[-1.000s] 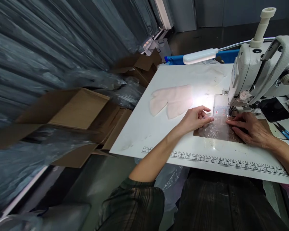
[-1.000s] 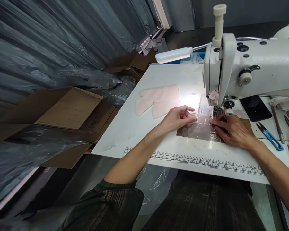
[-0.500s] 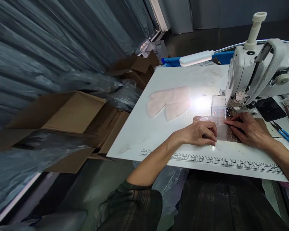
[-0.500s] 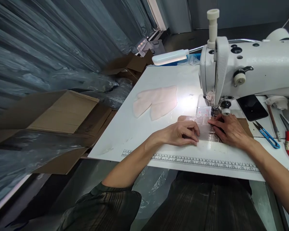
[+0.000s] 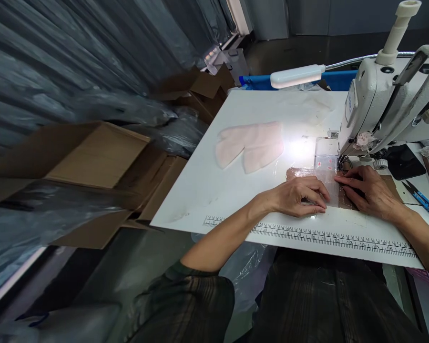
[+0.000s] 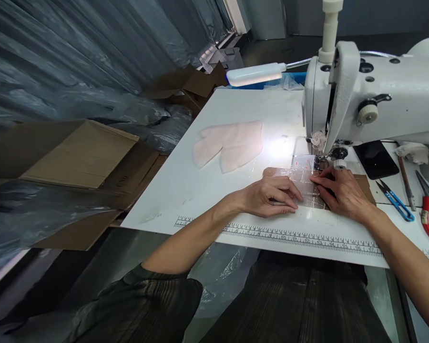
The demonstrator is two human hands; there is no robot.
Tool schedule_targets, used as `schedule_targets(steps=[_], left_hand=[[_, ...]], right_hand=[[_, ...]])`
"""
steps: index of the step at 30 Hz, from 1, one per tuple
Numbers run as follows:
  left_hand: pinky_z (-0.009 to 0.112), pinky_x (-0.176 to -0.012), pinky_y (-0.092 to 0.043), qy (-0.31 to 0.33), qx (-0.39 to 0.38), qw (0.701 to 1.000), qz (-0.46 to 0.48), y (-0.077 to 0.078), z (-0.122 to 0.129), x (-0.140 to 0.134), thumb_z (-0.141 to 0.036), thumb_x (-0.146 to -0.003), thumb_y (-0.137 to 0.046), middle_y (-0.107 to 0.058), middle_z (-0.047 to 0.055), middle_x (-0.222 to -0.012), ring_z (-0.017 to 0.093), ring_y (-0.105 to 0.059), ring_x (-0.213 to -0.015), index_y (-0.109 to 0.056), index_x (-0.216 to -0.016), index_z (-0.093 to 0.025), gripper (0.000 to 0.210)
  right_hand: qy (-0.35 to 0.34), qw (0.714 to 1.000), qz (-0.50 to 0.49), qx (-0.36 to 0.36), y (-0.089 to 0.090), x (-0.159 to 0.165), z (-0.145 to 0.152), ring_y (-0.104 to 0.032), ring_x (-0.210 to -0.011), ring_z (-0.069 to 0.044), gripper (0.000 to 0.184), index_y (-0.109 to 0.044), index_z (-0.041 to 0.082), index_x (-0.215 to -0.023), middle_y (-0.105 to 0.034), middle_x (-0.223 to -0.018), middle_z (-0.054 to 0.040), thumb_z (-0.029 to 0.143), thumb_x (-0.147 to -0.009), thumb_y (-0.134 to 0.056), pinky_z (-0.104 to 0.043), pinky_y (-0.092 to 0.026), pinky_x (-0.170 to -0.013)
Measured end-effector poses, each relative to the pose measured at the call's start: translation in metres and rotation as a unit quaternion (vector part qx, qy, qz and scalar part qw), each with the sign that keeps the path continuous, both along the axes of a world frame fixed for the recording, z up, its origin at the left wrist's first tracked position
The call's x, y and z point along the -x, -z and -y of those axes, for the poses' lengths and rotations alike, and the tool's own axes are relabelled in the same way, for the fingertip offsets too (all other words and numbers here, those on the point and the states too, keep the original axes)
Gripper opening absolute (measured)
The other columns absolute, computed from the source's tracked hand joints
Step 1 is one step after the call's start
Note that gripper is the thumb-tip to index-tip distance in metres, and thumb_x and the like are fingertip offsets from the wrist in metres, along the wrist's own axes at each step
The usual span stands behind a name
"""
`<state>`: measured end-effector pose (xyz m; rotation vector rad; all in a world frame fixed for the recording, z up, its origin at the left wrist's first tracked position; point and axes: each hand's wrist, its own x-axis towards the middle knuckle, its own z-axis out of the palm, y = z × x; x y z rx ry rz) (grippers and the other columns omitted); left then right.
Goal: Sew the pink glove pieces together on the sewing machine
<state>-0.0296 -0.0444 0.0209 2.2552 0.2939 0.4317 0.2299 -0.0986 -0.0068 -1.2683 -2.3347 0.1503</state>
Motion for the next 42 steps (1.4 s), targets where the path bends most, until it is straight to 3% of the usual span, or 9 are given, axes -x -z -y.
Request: schedule_targets(steps=[6,11,18,31,36,42], left_hand=[[0.039,-0.092,-0.057,0.005,0.014,1.0,-0.008,0.004,-0.001,-0.001,-0.021,-0.086,-0.069,-0.077,0.007,-0.106,0.018,-0.07,-0.095,-0.08,-0.084,-0.027,0.013],[0.04,-0.092,-0.057,-0.001,0.012,1.0,-0.015,0.005,-0.001,-0.001,-0.02,-0.086,-0.069,-0.078,0.007,-0.105,0.018,-0.07,-0.097,-0.08,-0.084,-0.027,0.013],[0.038,-0.091,-0.055,0.004,-0.006,1.0,-0.025,0.005,-0.002,0.0,-0.025,-0.089,-0.067,-0.078,0.007,-0.107,0.019,-0.069,-0.095,-0.08,-0.085,-0.026,0.014],[0.038,-0.091,-0.055,0.014,-0.019,0.999,-0.027,0.009,-0.002,-0.002,-0.025,-0.09,-0.067,-0.078,0.006,-0.108,0.018,-0.069,-0.096,-0.08,-0.087,-0.027,0.013],[0.036,-0.088,-0.057,0.025,-0.057,0.998,0.001,0.015,-0.004,-0.002,-0.026,-0.092,-0.066,-0.079,0.006,-0.105,0.018,-0.07,-0.093,-0.08,-0.088,-0.024,0.014],[0.038,-0.087,-0.057,0.027,-0.076,0.997,-0.002,0.012,-0.004,0.0,-0.024,-0.093,-0.066,-0.079,0.007,-0.104,0.018,-0.071,-0.093,-0.08,-0.088,-0.023,0.015]], right_hand=[[-0.005,1.0,-0.003,0.006,-0.005,-0.001,0.002,-0.063,-0.1,-0.027,0.037,-0.073,0.023,-0.123,-0.067,-0.11,-0.0142,0.03,-0.099,-0.045,-0.047,-0.055,-0.087],[0.007,0.999,-0.019,0.033,-0.012,-0.002,0.005,-0.064,-0.102,-0.027,0.038,-0.072,0.028,-0.125,-0.068,-0.112,-0.0119,0.029,-0.098,-0.046,-0.046,-0.057,-0.088],[-0.064,0.996,-0.022,0.05,-0.015,0.0,0.008,-0.064,-0.099,-0.025,0.035,-0.078,0.029,-0.113,-0.067,-0.103,-0.0109,0.027,-0.095,-0.048,-0.044,-0.056,-0.089],[-0.029,0.999,-0.016,0.016,-0.009,0.002,0.007,-0.065,-0.098,-0.024,0.037,-0.074,0.017,-0.119,-0.065,-0.104,-0.0158,0.025,-0.099,-0.044,-0.041,-0.059,-0.087],[-0.019,0.998,-0.022,0.047,-0.015,-0.002,0.008,-0.066,-0.095,-0.022,0.037,-0.073,0.024,-0.123,-0.066,-0.107,-0.0124,0.026,-0.098,-0.046,-0.038,-0.06,-0.085],[-0.074,0.997,-0.001,0.022,-0.017,-0.003,0.01,-0.065,-0.099,-0.024,0.035,-0.077,0.022,-0.115,-0.065,-0.103,-0.0136,0.026,-0.097,-0.047,-0.042,-0.058,-0.088]])
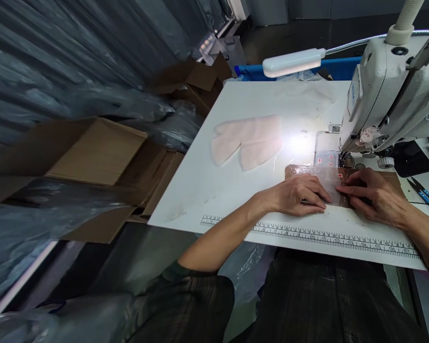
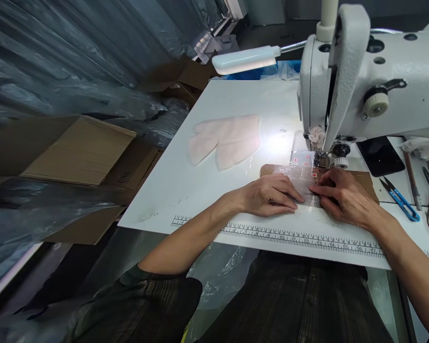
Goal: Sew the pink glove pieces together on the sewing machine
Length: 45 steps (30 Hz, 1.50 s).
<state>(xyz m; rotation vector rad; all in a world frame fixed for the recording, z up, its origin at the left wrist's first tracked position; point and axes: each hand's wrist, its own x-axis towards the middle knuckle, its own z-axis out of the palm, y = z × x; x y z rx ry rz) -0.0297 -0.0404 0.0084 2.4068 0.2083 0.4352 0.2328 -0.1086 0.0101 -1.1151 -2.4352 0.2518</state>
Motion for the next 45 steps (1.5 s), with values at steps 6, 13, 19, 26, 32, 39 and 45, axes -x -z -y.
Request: schedule_targets(steps=[6,13,19,26,32,39,45], left_hand=[[0.035,-0.082,-0.059,-0.013,-0.006,0.998,0.058,-0.002,0.002,0.0,-0.033,-0.089,-0.071,-0.078,0.007,-0.105,0.016,-0.071,-0.088,-0.078,-0.087,-0.022,0.012],[0.031,-0.073,-0.056,-0.17,-0.277,0.942,0.086,0.006,-0.009,-0.017,-0.034,-0.102,-0.05,-0.075,0.01,-0.097,0.016,-0.067,-0.082,-0.071,-0.095,-0.013,0.031],[0.035,-0.078,-0.048,-0.1,-0.405,0.903,-0.101,0.002,-0.023,-0.029,-0.04,-0.105,-0.042,-0.07,0.013,-0.125,0.021,-0.062,-0.092,-0.07,-0.11,-0.011,0.04],[0.038,-0.084,-0.039,-0.098,-0.366,0.908,-0.179,-0.009,-0.038,-0.034,-0.038,-0.107,-0.032,-0.061,0.011,-0.142,0.024,-0.057,-0.102,-0.061,-0.134,-0.014,0.046],[0.04,-0.092,-0.036,-0.118,-0.323,0.924,-0.169,-0.006,-0.038,-0.031,-0.046,-0.106,-0.033,-0.057,0.013,-0.146,0.026,-0.054,-0.108,-0.055,-0.141,-0.013,0.053],[0.04,-0.095,-0.035,-0.124,-0.316,0.927,-0.158,-0.003,-0.035,-0.03,-0.046,-0.107,-0.032,-0.056,0.014,-0.146,0.027,-0.054,-0.111,-0.054,-0.142,-0.009,0.055],[0.042,-0.093,-0.037,-0.127,-0.305,0.935,-0.132,0.001,-0.035,-0.029,-0.044,-0.105,-0.036,-0.058,0.014,-0.144,0.028,-0.054,-0.111,-0.056,-0.14,-0.013,0.051]], right_hand=[[0.009,1.0,0.016,0.002,0.004,0.002,0.001,-0.063,-0.1,-0.025,0.035,-0.077,0.025,-0.116,-0.065,-0.103,-0.0131,0.025,-0.097,-0.048,-0.043,-0.057,-0.088],[0.008,0.999,0.012,-0.04,0.008,0.004,0.003,-0.063,-0.098,-0.026,0.036,-0.077,0.02,-0.113,-0.065,-0.102,-0.0146,0.022,-0.096,-0.046,-0.045,-0.058,-0.086],[0.03,0.998,0.005,-0.055,0.012,0.008,0.005,-0.063,-0.099,-0.026,0.034,-0.076,0.023,-0.113,-0.066,-0.102,-0.012,0.02,-0.095,-0.047,-0.045,-0.057,-0.088],[0.07,0.994,0.003,-0.086,0.018,0.009,0.002,-0.063,-0.092,-0.024,0.031,-0.071,0.022,-0.118,-0.065,-0.103,-0.0123,0.022,-0.095,-0.051,-0.041,-0.059,-0.08],[0.069,0.993,0.001,-0.1,0.013,0.011,0.001,-0.062,-0.087,-0.021,0.029,-0.068,0.022,-0.122,-0.063,-0.101,-0.0116,0.023,-0.098,-0.05,-0.036,-0.058,-0.072],[0.072,0.995,0.017,-0.07,0.012,0.009,0.001,-0.063,-0.088,-0.021,0.03,-0.068,0.023,-0.123,-0.062,-0.103,-0.0116,0.025,-0.099,-0.051,-0.035,-0.058,-0.071],[0.085,0.996,0.01,-0.032,0.014,0.008,0.002,-0.064,-0.089,-0.022,0.032,-0.07,0.023,-0.123,-0.063,-0.104,-0.0122,0.026,-0.099,-0.049,-0.036,-0.058,-0.071]])
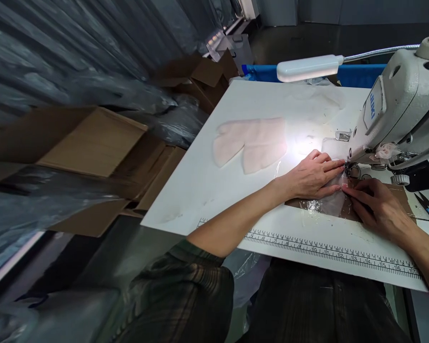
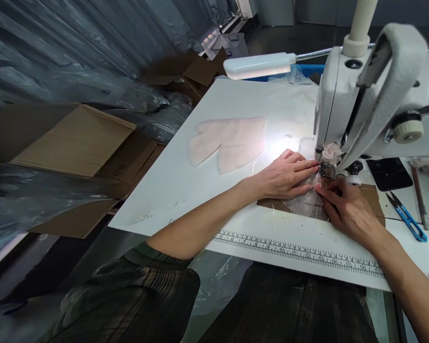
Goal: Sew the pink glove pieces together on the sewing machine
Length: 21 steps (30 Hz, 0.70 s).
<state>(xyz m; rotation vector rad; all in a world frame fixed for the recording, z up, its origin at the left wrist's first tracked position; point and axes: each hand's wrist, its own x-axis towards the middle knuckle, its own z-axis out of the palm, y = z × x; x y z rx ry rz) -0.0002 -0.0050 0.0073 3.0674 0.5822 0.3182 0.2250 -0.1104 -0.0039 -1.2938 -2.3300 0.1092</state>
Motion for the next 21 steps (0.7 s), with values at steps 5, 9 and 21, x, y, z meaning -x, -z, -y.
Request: schedule_targets(steps=[5,9,21], left_hand=[[0.042,-0.092,-0.037,-0.001,0.007,1.0,0.001,-0.0007,0.0004,-0.0002,-0.045,-0.105,-0.035,-0.059,0.014,-0.144,0.028,-0.054,-0.11,-0.058,-0.139,-0.015,0.051],[0.041,-0.091,-0.037,-0.004,-0.002,1.0,-0.008,-0.0026,0.0009,-0.0011,-0.047,-0.106,-0.033,-0.058,0.014,-0.144,0.028,-0.055,-0.11,-0.058,-0.138,-0.013,0.053],[0.041,-0.088,-0.042,-0.008,-0.068,0.997,0.033,0.0032,0.0067,-0.0062,-0.044,-0.105,-0.037,-0.064,0.016,-0.134,0.026,-0.058,-0.103,-0.065,-0.125,-0.01,0.048]], right_hand=[[0.004,1.0,-0.009,0.003,0.0021,-0.0004,0.0001,-0.064,-0.09,-0.021,0.033,-0.07,0.027,-0.123,-0.063,-0.104,-0.0104,0.026,-0.098,-0.049,-0.034,-0.058,-0.071],[0.003,1.0,-0.008,-0.005,0.0022,0.0002,0.0,-0.064,-0.09,-0.021,0.033,-0.071,0.027,-0.122,-0.062,-0.104,-0.0101,0.024,-0.098,-0.049,-0.034,-0.058,-0.07],[-0.006,0.999,-0.033,-0.02,0.0037,-0.0026,-0.0027,-0.065,-0.091,-0.021,0.032,-0.073,0.026,-0.119,-0.062,-0.101,-0.0087,0.021,-0.096,-0.05,-0.036,-0.06,-0.074]])
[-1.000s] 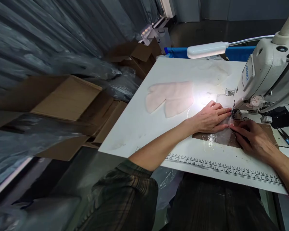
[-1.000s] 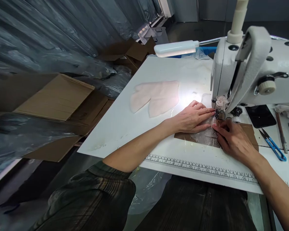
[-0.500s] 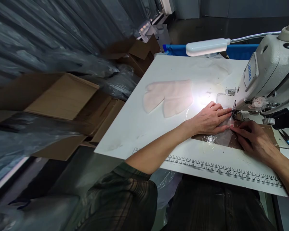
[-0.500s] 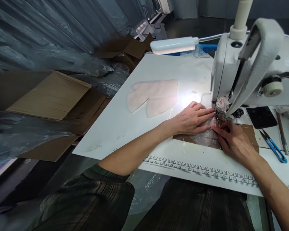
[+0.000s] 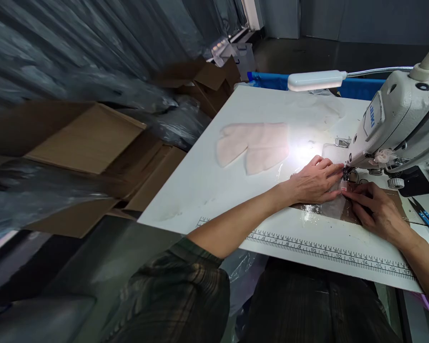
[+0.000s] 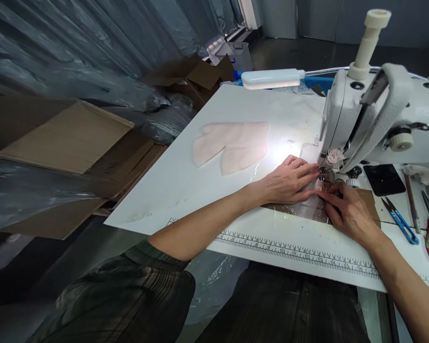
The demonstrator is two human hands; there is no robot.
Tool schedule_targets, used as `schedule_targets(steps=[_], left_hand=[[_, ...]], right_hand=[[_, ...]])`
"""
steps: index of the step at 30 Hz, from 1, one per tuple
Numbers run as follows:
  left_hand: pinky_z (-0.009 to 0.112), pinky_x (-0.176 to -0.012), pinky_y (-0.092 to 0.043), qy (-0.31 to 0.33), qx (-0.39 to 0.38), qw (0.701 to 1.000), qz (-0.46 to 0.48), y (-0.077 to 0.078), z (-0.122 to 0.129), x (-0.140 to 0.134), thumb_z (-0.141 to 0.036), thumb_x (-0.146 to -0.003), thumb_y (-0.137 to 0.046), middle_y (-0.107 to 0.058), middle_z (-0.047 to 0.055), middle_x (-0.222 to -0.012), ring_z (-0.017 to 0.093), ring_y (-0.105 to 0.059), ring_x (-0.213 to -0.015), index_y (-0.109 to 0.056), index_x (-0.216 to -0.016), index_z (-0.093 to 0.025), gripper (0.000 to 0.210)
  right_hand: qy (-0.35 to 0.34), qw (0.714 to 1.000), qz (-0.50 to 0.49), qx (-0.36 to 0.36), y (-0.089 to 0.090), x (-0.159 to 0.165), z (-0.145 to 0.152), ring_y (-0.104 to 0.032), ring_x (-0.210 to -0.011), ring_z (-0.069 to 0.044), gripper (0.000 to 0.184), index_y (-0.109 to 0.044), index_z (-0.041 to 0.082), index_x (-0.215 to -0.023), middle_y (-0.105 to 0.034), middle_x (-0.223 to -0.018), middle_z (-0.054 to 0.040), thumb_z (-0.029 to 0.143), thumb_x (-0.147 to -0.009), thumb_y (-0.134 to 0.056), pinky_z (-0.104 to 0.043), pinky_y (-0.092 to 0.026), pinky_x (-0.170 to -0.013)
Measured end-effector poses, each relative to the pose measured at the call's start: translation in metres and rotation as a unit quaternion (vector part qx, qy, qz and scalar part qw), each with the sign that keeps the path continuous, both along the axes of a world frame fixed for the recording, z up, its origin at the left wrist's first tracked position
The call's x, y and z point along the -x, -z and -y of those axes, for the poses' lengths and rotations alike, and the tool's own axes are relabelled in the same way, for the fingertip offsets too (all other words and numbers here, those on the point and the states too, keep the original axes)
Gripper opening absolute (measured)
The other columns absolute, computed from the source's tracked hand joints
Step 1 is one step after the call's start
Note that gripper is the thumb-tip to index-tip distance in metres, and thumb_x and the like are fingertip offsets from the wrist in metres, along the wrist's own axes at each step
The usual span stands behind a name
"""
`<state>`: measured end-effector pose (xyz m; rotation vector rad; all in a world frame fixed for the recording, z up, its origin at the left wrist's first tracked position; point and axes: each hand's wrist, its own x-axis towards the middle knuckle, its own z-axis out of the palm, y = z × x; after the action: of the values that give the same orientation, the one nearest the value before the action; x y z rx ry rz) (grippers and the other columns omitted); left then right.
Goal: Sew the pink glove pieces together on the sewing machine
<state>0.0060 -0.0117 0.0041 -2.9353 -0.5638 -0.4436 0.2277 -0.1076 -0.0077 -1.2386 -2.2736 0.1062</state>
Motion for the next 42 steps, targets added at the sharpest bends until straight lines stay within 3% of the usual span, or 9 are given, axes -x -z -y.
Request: schedule_targets(steps=[5,11,17,30,38,42], left_hand=[[0.035,-0.082,-0.048,0.094,0.035,0.995,0.015,0.006,-0.004,-0.001,-0.029,-0.106,-0.039,-0.074,0.008,-0.111,0.018,-0.063,-0.09,-0.072,-0.101,-0.018,0.035],[0.038,-0.085,-0.051,0.134,0.077,0.988,0.008,0.001,-0.006,0.01,-0.037,-0.099,-0.049,-0.07,0.011,-0.122,0.02,-0.064,-0.093,-0.07,-0.112,-0.02,0.03],[0.04,-0.084,-0.05,0.106,0.054,0.993,-0.019,-0.004,-0.007,0.01,-0.041,-0.101,-0.043,-0.066,0.013,-0.13,0.022,-0.064,-0.092,-0.068,-0.119,-0.019,0.038],[0.039,-0.084,-0.044,0.012,0.034,0.999,-0.007,0.003,-0.004,0.005,-0.043,-0.103,-0.039,-0.064,0.013,-0.134,0.024,-0.061,-0.097,-0.064,-0.126,-0.017,0.043],[0.04,-0.087,-0.045,0.026,0.02,0.999,0.03,0.002,-0.007,0.008,-0.044,-0.103,-0.044,-0.064,0.015,-0.133,0.025,-0.061,-0.106,-0.063,-0.124,-0.015,0.041],[0.036,-0.077,-0.05,0.037,-0.023,0.993,0.111,-0.001,-0.017,0.013,-0.033,-0.104,-0.045,-0.073,0.011,-0.111,0.02,-0.065,-0.093,-0.067,-0.109,-0.015,0.029]], right_hand=[[-0.001,1.0,0.007,0.0,-0.002,0.001,0.001,-0.065,-0.09,-0.022,0.033,-0.074,0.025,-0.119,-0.062,-0.1,-0.01,0.022,-0.096,-0.05,-0.038,-0.06,-0.074],[0.016,0.999,0.021,0.025,-0.002,0.0,0.002,-0.064,-0.09,-0.022,0.035,-0.072,0.027,-0.123,-0.063,-0.106,-0.0107,0.025,-0.097,-0.049,-0.039,-0.06,-0.074],[0.017,0.999,0.027,0.008,0.0,0.001,0.003,-0.064,-0.091,-0.022,0.034,-0.069,0.024,-0.126,-0.063,-0.105,-0.0115,0.025,-0.098,-0.05,-0.038,-0.06,-0.076],[0.028,0.999,0.015,0.033,-0.002,0.001,0.003,-0.065,-0.088,-0.022,0.035,-0.07,0.024,-0.126,-0.063,-0.105,-0.0124,0.027,-0.098,-0.048,-0.038,-0.06,-0.077],[0.049,0.988,-0.101,0.102,-0.005,-0.01,-0.004,-0.069,-0.09,-0.021,0.033,-0.075,0.026,-0.116,-0.071,-0.101,-0.0087,0.03,-0.097,-0.049,-0.039,-0.059,-0.082],[0.107,0.973,-0.152,0.136,-0.005,-0.012,-0.007,-0.069,-0.08,-0.02,0.033,-0.076,0.02,-0.112,-0.073,-0.095,-0.0095,0.03,-0.094,-0.051,-0.035,-0.058,-0.071]])
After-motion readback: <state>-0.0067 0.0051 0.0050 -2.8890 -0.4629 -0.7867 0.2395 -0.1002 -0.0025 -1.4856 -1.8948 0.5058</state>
